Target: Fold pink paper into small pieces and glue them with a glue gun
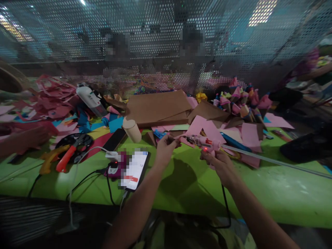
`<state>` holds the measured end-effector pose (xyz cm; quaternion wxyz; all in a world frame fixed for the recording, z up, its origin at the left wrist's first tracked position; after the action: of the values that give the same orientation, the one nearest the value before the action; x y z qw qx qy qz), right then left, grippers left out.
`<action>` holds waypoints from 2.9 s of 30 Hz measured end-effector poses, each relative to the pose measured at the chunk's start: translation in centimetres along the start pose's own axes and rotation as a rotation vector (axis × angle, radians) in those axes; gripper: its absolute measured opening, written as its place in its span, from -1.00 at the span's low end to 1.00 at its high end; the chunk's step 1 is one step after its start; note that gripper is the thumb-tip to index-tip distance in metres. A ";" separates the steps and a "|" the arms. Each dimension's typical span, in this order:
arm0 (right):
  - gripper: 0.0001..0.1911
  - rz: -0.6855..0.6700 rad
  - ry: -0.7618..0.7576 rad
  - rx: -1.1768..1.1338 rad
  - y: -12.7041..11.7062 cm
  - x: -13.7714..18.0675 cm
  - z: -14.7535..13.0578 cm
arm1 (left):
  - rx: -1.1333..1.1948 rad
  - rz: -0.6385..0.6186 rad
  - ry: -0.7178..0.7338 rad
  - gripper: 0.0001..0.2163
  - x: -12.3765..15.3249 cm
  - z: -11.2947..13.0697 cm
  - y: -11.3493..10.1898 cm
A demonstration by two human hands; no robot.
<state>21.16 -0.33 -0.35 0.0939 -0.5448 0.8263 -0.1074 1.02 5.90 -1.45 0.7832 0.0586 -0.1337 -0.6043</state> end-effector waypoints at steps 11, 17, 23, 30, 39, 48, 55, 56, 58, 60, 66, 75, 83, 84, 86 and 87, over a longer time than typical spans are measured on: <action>-0.46 0.035 -0.024 -0.017 -0.8 -0.3 0.5 | -0.050 0.017 0.000 -0.81 0.1 0.4 0.0; -0.44 0.043 0.003 -0.071 -0.5 -0.2 0.5 | 0.002 0.003 -0.028 -0.76 0.1 -0.2 0.0; -0.41 0.044 -0.030 -0.035 -0.6 -0.3 0.1 | -0.009 -0.005 0.004 -0.75 0.2 -0.1 -0.1; -0.37 0.025 0.039 -0.026 -0.4 0.0 -0.1 | -0.050 -0.023 0.031 -0.80 0.0 -0.4 0.0; -0.38 0.050 0.024 -0.028 -0.8 -0.5 0.7 | -0.046 -0.021 0.025 -0.82 -0.2 -0.5 0.1; -0.44 0.034 0.012 -0.002 -0.5 -0.3 0.8 | -0.039 -0.040 0.011 -0.83 0.0 -0.2 0.2; -0.43 0.073 -0.014 0.037 -1.1 -0.7 0.8 | -0.073 -0.027 0.016 -0.83 0.0 -0.2 0.1; -0.43 0.083 -0.012 0.027 -1.1 -0.7 0.7 | -0.077 -0.023 0.018 -0.83 0.0 -0.3 0.1; -0.42 0.097 -0.004 0.009 -1.2 -0.7 0.4 | -0.078 -0.018 0.021 -0.83 -0.1 -0.3 0.0; -0.42 0.105 0.007 -0.006 -1.2 -0.6 0.1 | -0.075 -0.020 0.019 -0.85 -0.2 -0.4 0.0; -0.43 0.077 -0.017 -0.006 -1.3 -0.7 -0.4 | -0.078 -0.031 0.028 -0.86 -0.1 -0.2 0.0; -0.49 0.075 0.000 -0.004 -1.0 -0.6 0.7 | -0.051 -0.016 0.050 -0.86 0.0 0.0 -0.1; -0.47 0.095 -0.021 -0.005 -1.5 -1.0 0.5 | -0.020 -0.027 0.011 -0.84 0.1 -0.1 0.0; -0.47 0.098 -0.013 -0.012 -1.5 -1.0 0.5 | -0.018 -0.031 0.004 -0.84 0.1 -0.1 0.0; -0.48 0.094 -0.012 -0.018 -1.4 -1.0 0.4 | -0.014 -0.034 -0.003 -0.83 0.1 0.0 0.1; -0.48 0.086 -0.013 -0.019 -1.4 -1.0 0.4 | -0.014 -0.032 -0.006 -0.82 0.1 0.0 0.1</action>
<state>22.89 0.03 -0.30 0.0989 -0.5102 0.8494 -0.0919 1.10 5.87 -1.42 0.7734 0.0534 -0.1307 -0.6180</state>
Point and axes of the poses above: each hand's wrist, its own x-axis away from the middle knuckle, its own y-axis out of the palm, z = x × y, the point moved 5 cm from there along -x, towards the middle knuckle, and after that the axes turned 14 degrees about z, right-handed, at the moved point
